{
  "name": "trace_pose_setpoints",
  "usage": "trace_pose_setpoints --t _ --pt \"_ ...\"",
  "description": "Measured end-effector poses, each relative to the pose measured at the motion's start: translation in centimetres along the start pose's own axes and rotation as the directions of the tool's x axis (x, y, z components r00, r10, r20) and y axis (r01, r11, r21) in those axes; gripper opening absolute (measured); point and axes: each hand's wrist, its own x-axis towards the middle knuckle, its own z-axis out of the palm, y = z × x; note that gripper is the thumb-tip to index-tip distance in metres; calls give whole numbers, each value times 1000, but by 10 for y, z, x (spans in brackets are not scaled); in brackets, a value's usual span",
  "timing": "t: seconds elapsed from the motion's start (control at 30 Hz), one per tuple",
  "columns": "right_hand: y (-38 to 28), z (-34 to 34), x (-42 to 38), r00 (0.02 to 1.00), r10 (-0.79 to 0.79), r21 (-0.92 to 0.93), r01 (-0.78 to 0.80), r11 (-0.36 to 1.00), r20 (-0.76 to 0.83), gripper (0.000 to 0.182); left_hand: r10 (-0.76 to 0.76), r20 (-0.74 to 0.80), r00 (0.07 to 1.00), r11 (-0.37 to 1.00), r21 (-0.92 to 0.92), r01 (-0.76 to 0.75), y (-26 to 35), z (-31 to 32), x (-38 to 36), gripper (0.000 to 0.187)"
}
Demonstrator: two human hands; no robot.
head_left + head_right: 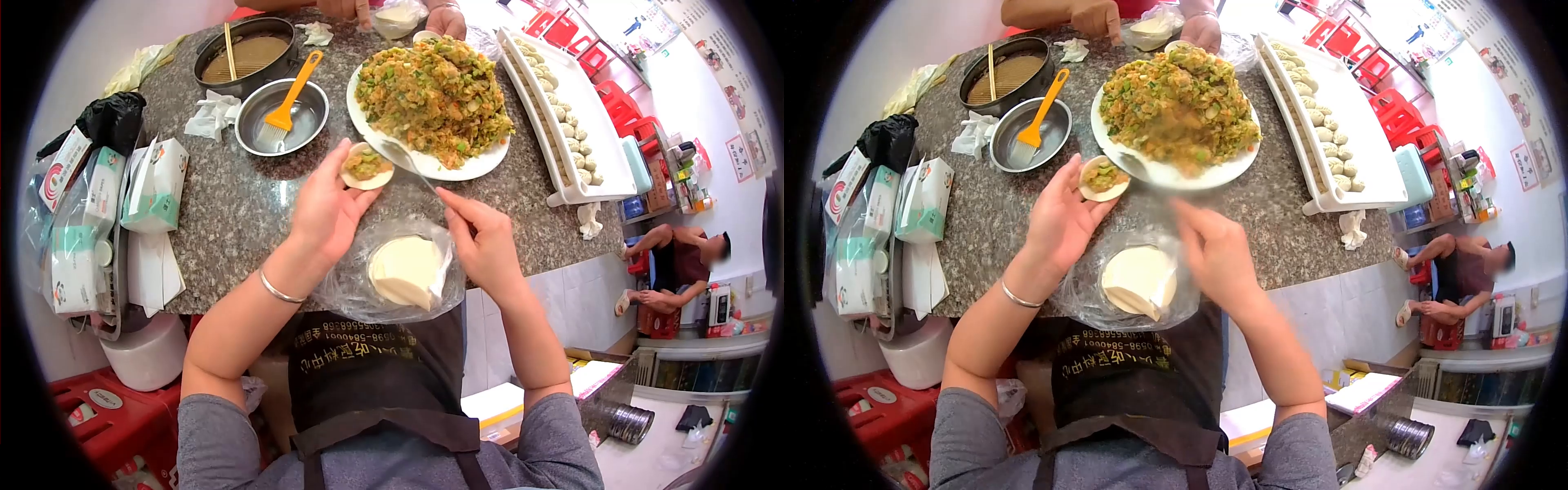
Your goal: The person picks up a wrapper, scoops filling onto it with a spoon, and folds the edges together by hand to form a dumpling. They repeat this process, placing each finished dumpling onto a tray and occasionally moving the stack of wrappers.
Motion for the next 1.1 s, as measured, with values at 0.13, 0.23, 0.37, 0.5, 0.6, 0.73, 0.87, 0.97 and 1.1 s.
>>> trace_pose_setpoints --t 0.13,0.23,0.37,0.5,0.6,0.73,0.87,0.97,1.1 --pt "-13 -1 0 998 26 118 -32 992 53 27 -35 39 999 998 -46 37 1 -1 0 42" --pt "-12 -4 4 997 56 37 -58 998 62 26 -24 52 998 997 -71 28 2 -2 2 42" --pt "-8 -2 -2 999 18 126 -23 992 37 30 2 -4 1000 998 -59 -2 7 -4 1 39" --pt "-13 -16 -2 986 149 247 -162 955 70 28 122 19 992 992 -27 -121 23 -13 -5 36" --pt "-16 -23 -5 965 189 180 -221 959 181 27 36 48 998 999 0 -36 29 -28 -25 35" --pt "-20 -17 7 978 63 47 -74 996 199 26 -102 81 991 995 -14 104 23 -33 -45 33" --pt "-16 -12 14 979 -98 -107 118 987 179 26 -74 71 995 997 21 73 15 -31 -45 42" --pt "-21 -21 8 975 -63 -49 76 996 213 25 -87 90 992 996 1 87 12 -29 -48 37" --pt "-28 -27 1 964 32 23 -40 999 266 24 -88 92 992 995 -36 91 7 -23 -48 34"
